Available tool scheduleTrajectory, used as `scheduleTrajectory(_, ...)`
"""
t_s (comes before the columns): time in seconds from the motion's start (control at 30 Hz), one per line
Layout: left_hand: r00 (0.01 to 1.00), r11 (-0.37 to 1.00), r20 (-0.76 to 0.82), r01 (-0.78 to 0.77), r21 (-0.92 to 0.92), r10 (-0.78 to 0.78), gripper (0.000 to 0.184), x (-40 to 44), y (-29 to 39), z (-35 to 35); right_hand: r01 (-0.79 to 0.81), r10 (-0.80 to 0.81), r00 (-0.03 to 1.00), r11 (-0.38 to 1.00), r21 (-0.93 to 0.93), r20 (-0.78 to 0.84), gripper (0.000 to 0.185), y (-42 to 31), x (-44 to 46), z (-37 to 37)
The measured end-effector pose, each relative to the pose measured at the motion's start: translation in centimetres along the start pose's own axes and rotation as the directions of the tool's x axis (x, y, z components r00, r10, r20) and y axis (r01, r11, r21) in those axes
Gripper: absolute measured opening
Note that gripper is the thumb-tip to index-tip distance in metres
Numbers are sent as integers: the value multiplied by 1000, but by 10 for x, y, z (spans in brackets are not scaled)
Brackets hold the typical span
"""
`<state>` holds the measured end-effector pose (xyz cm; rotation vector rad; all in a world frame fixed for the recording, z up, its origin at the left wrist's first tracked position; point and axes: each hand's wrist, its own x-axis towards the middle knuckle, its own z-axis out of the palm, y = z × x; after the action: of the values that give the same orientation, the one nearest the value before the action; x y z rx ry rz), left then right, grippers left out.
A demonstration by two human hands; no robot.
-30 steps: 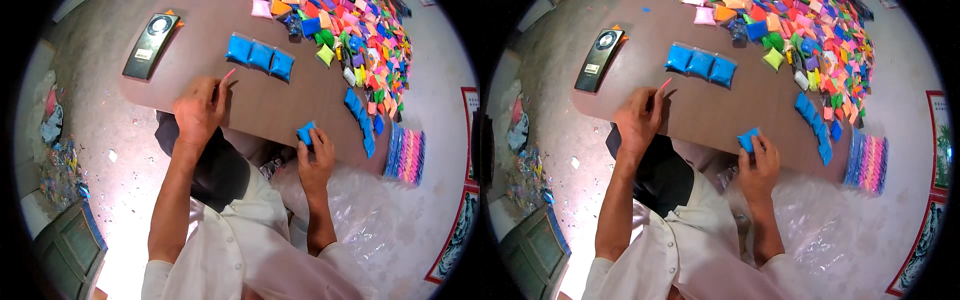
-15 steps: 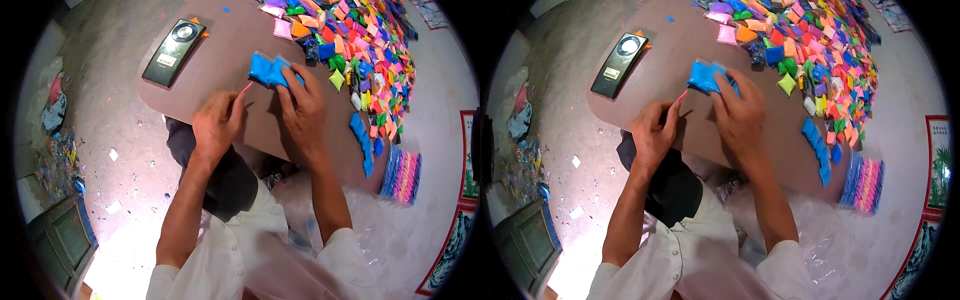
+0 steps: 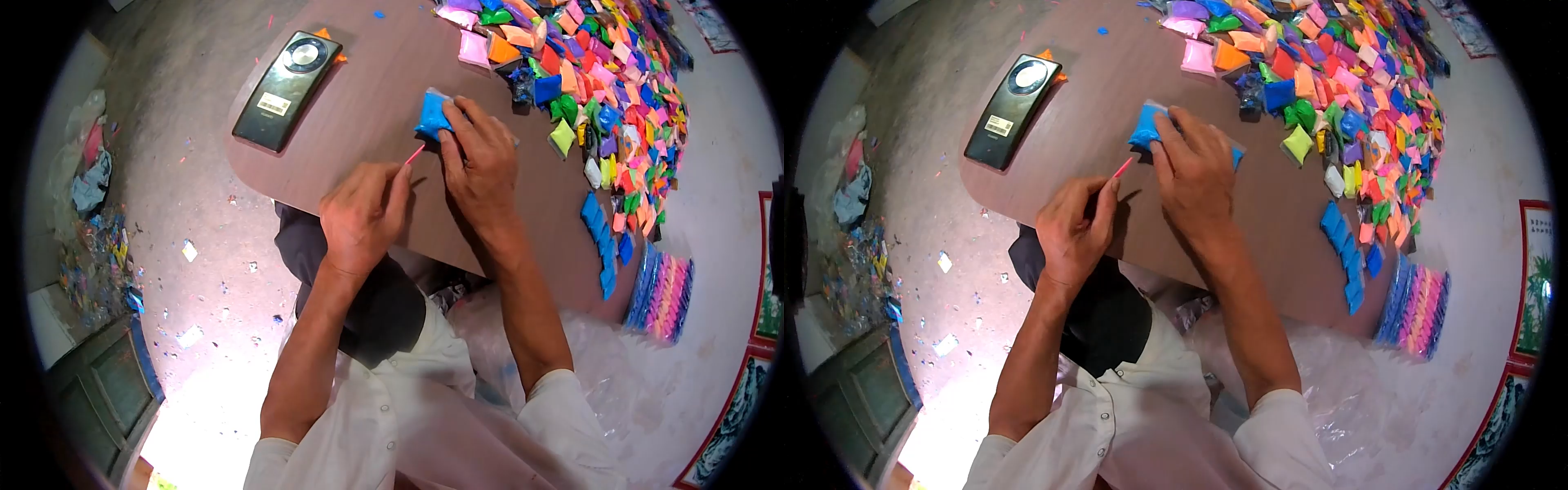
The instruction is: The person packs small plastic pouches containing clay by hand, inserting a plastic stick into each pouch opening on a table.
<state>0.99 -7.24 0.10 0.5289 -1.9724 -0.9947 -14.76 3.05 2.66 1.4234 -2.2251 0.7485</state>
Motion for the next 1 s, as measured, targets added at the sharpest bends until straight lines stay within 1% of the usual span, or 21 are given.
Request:
scheduleTrajectory(0.07,1000,1000,-14,-20,-2,20,5,0,-1,2,4,-4,999,1000,3,35,39,-2,0,0)
scheduleTrajectory(0.13,999,999,-31,-42,-3,42,5,1,-1,3,10,-10,1000,1000,4,24,40,-2,-1,0)
scheduleTrajectory(0.2,1000,1000,-12,-15,-5,15,5,1,0,2,14,-14,1000,1000,5,10,40,-3,-3,2)
scheduleTrajectory(0.27,1000,1000,-12,-26,5,26,5,-1,0,3,24,-23,1000,1000,-13,16,45,-1,-5,1)
scheduleTrajectory(0.3,1000,1000,-18,-25,18,25,6,-2,0,3,20,-20,1000,1000,-22,6,45,-4,-5,-1)
scheduleTrajectory(0.33,999,999,-12,-37,7,37,6,-2,-2,2,-3,3,1000,1000,-5,3,48,-7,-4,-3)
scheduleTrajectory(0.37,999,999,-13,-30,37,31,7,-2,-2,1,-28,28,1000,1000,4,-1,51,-9,-5,-8)
scheduleTrajectory(0.5,1000,997,-2,0,73,0,9,-4,0,2,-78,80,997,991,-107,12,53,2,-24,-37)
scheduleTrajectory(0.57,1000,996,16,-17,85,16,9,-4,-1,2,-177,181,983,974,-140,19,50,13,-38,-58)
scheduleTrajectory(0.6,1000,998,27,-14,63,13,9,-4,0,2,-181,185,983,971,-156,12,50,24,-49,-67)
scheduleTrajectory(0.67,999,998,38,-20,55,18,10,-3,2,2,-299,294,953,888,-349,-69,48,58,-83,-91)
scheduleTrajectory(0.73,998,998,59,-5,63,1,11,-5,1,2,-412,405,907,791,-453,-117,48,88,-110,-118)
scheduleTrajectory(0.77,998,998,63,-7,61,3,11,-5,0,2,-415,408,905,788,-454,-119,48,103,-124,-129)
scheduleTrajectory(0.83,997,997,73,-4,75,-2,11,-5,1,2,-440,463,877,672,-595,-125,48,121,-145,-143)
scheduleTrajectory(0.97,997,997,74,-31,69,26,11,-4,1,2,-389,426,899,663,-639,-105,48,121,-159,-147)
scheduleTrajectory(1.0,997,997,71,-35,64,31,12,-4,1,1,-397,428,901,739,-544,-76,47,115,-156,-148)
